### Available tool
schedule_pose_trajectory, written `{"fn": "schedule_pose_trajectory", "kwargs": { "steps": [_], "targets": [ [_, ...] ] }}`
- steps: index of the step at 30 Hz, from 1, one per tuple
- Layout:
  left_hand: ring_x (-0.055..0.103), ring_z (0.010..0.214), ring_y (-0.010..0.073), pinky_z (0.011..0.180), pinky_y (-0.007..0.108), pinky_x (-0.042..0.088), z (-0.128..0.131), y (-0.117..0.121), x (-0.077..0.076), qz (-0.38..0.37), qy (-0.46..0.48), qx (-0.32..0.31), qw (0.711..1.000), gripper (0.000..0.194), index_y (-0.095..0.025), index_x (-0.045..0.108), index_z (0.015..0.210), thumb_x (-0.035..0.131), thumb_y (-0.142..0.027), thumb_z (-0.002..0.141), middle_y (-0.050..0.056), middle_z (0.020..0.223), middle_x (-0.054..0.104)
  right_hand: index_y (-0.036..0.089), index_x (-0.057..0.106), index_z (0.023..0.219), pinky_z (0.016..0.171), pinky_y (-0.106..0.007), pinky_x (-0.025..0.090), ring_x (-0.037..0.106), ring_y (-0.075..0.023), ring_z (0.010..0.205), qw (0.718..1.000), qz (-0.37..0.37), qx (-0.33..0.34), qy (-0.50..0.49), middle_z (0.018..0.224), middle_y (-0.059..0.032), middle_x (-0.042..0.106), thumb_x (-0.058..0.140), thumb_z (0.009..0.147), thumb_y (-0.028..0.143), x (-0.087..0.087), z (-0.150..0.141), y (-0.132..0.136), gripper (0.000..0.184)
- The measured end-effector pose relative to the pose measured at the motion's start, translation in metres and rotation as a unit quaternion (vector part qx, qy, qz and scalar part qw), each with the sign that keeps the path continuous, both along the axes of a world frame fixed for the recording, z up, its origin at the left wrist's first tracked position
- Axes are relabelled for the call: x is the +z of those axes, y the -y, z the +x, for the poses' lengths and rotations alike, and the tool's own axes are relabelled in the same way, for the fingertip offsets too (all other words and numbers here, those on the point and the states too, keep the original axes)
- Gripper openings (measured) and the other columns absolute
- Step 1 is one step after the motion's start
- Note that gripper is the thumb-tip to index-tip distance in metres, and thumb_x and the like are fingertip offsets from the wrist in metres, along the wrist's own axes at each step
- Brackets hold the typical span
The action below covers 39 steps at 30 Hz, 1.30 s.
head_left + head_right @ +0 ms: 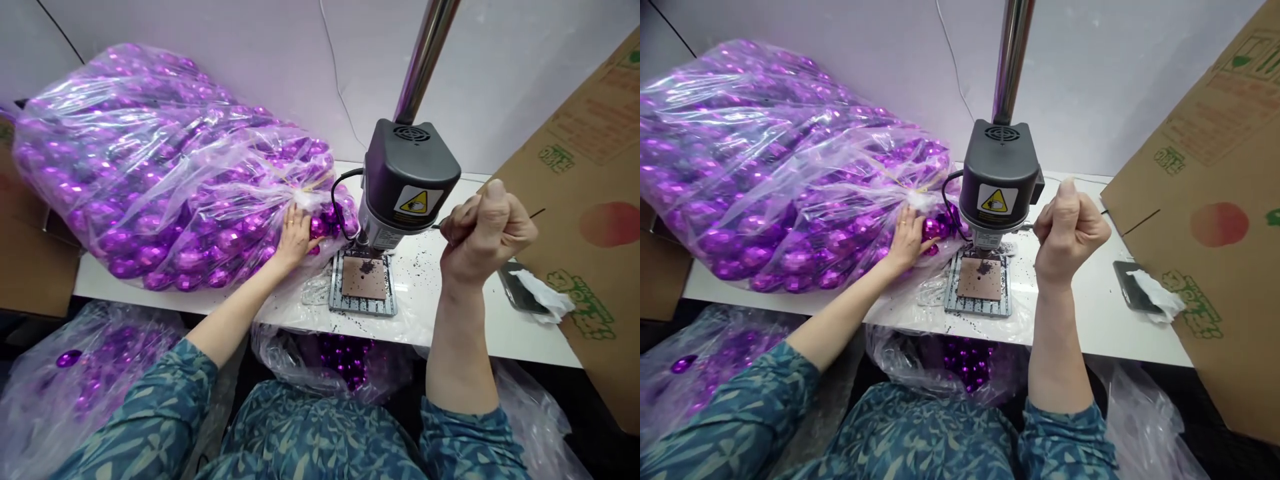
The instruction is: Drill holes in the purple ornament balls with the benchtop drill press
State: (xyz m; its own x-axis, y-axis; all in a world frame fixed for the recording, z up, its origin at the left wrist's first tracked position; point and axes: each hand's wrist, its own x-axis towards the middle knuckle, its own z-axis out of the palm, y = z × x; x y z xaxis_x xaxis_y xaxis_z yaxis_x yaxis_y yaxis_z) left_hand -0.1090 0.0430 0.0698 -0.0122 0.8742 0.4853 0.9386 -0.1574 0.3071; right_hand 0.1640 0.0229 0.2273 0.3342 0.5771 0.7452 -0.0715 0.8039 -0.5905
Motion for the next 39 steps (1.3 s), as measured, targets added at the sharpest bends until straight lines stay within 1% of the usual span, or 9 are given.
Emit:
{"fn": "schedule_pose_trajectory", "kwargs": {
  "steps": [4,9,16,22,27,30,33,36,39],
  "targets": [
    [0.020,0.165,0.0484,0.133,0.073,0.015,-0.025,-0.015,0.006,0.045,0.052,0.076,0.995,0.060,-0.012,0.054,0.132,0.077,-0.048,0.091,0.034,0.166,0.038,0.018,0.041,0.049,0.041,-0.026,0.022,0.032,-0.0033,0.037,1.000,0.001,-0.005,0.003,0.041,0.0064,0.036,0.063,0.091,0.043,-0.001,0.000,0.002,0.054],
    [0.015,0.166,0.0480,0.132,0.074,0.014,-0.020,-0.011,0.004,0.055,0.064,0.106,0.991,0.058,-0.012,0.054,0.130,0.077,-0.049,0.091,0.035,0.168,0.034,0.018,0.044,0.049,0.041,-0.027,0.023,0.033,-0.0035,0.037,1.000,-0.009,-0.003,0.016,0.043,0.0057,0.039,0.064,0.093,0.045,-0.004,0.003,0.003,0.055],
    [0.035,0.161,0.0460,0.129,0.078,0.022,0.004,0.050,-0.027,0.061,-0.026,-0.046,0.997,0.044,-0.019,0.060,0.119,0.080,-0.045,0.089,0.027,0.161,0.051,0.018,0.042,0.050,0.041,-0.027,0.025,0.034,-0.0032,0.038,0.999,-0.015,0.010,0.028,0.043,0.0061,0.040,0.063,0.094,0.044,-0.006,0.005,0.005,0.055],
    [0.059,0.145,0.0388,0.116,0.067,0.051,0.034,0.078,-0.046,0.075,0.048,-0.162,0.983,0.055,-0.020,0.053,0.134,0.080,-0.036,0.089,0.022,0.143,0.067,0.019,0.042,0.051,0.044,-0.028,0.029,0.035,-0.0038,0.040,0.999,-0.030,0.002,0.041,0.044,0.0060,0.040,0.062,0.094,0.048,-0.005,0.005,0.008,0.055],
    [0.075,0.118,0.0280,0.100,0.048,0.062,0.045,0.046,-0.022,-0.004,0.162,-0.133,0.978,0.051,-0.019,0.047,0.141,0.069,-0.032,0.098,0.018,0.130,0.072,0.019,0.042,0.052,0.044,-0.028,0.026,0.033,-0.0033,0.040,0.999,-0.027,-0.013,0.033,0.045,0.0063,0.038,0.060,0.094,0.050,-0.005,0.003,0.007,0.056],
    [0.076,0.110,0.0278,0.098,0.047,0.063,0.022,0.010,0.000,-0.030,0.193,-0.062,0.979,0.047,-0.017,0.048,0.137,0.068,-0.036,0.099,0.016,0.123,0.073,0.018,0.043,0.052,0.045,-0.027,0.026,0.033,-0.0029,0.041,0.999,-0.020,-0.016,0.028,0.045,0.0064,0.038,0.060,0.094,0.051,-0.005,0.003,0.005,0.056],
    [0.071,0.120,0.0336,0.106,0.052,0.058,-0.010,-0.019,0.014,0.029,0.148,-0.012,0.988,0.055,-0.017,0.048,0.137,0.073,-0.042,0.095,0.019,0.130,0.069,0.018,0.042,0.051,0.045,-0.027,0.026,0.033,-0.0029,0.041,0.999,-0.016,-0.018,0.027,0.045,0.0057,0.038,0.062,0.094,0.050,-0.006,0.003,0.004,0.057],
    [0.069,0.123,0.0370,0.109,0.054,0.055,-0.027,-0.030,0.012,0.074,0.126,0.039,0.989,0.060,-0.018,0.047,0.141,0.070,-0.049,0.095,0.020,0.133,0.067,0.018,0.043,0.051,0.044,-0.027,0.025,0.033,-0.0033,0.041,1.000,-0.011,-0.018,0.022,0.045,0.0054,0.038,0.063,0.093,0.049,-0.006,0.003,0.004,0.056],
    [0.069,0.123,0.0388,0.107,0.054,0.056,-0.019,-0.023,-0.001,0.054,0.126,0.072,0.988,0.061,-0.017,0.047,0.142,0.067,-0.052,0.097,0.021,0.131,0.068,0.018,0.042,0.050,0.043,-0.028,0.024,0.033,-0.0034,0.040,1.000,-0.012,-0.017,0.018,0.045,0.0054,0.037,0.063,0.093,0.048,-0.006,0.002,0.005,0.057]
  ]
}}
